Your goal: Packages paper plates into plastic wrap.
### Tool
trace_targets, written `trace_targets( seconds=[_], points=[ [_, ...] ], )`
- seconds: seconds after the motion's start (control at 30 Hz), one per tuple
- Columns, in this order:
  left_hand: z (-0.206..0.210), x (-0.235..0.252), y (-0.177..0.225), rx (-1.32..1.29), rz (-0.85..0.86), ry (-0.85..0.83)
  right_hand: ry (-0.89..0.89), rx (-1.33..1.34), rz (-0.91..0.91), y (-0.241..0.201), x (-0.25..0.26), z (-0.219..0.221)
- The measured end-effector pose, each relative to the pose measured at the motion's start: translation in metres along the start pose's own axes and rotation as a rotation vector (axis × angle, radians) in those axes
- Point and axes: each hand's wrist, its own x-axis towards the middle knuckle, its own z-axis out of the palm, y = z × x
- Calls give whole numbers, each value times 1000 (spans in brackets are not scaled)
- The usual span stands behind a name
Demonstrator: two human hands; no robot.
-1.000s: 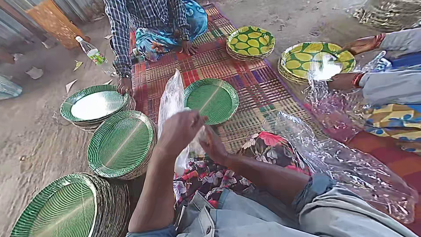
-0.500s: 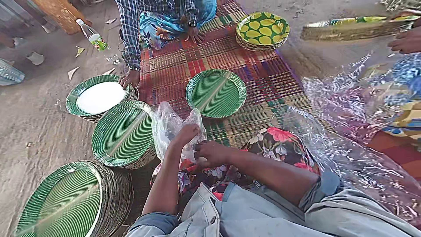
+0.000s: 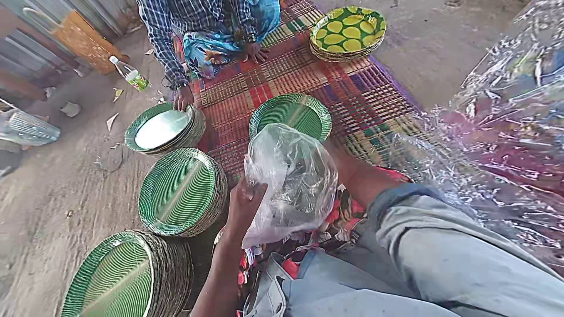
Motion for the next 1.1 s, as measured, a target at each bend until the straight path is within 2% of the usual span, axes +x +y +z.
trace_targets(
  seconds=[0.1,0.13,0.17,0.23,0.3,0.37,0.53,0.67,0.77,0.9,0.93,1.03,1.1],
  points=[
    [-8,-13,-9,12,-6,78,-58,120,72,6,42,11],
    [-13,-17,-13,35,-5,109,-26,209,25,20,65,22],
    [-18,-19,-18,70,7,138,166,383,-75,38,91,49],
    [-27,-22,-24,135,13,178,195,591,-49,35,110,51],
    [-31,-20,-26,164,20,214,229,703,-9,13,100,25],
    [-32,-18,-26,112,22,226,284,785,-63,2,81,-5],
    [-23,-7,-21,-110,-72,220,380,917,-422,-5,16,-93],
    [-21,13,-9,-72,-140,137,317,1046,-680,-6,-49,-148],
    [-27,26,7,-44,-122,85,201,798,-707,0,-112,-162],
    [-53,41,22,-502,-293,28,40,407,-699,22,-139,-155],
    [-56,51,29,-492,-255,45,-4,328,-682,29,-136,-153],
    [-61,73,47,-220,-94,75,-139,208,-574,46,-116,-150],
    [-60,82,54,-74,16,-3,-215,188,-526,54,-103,-152]
  ],
)
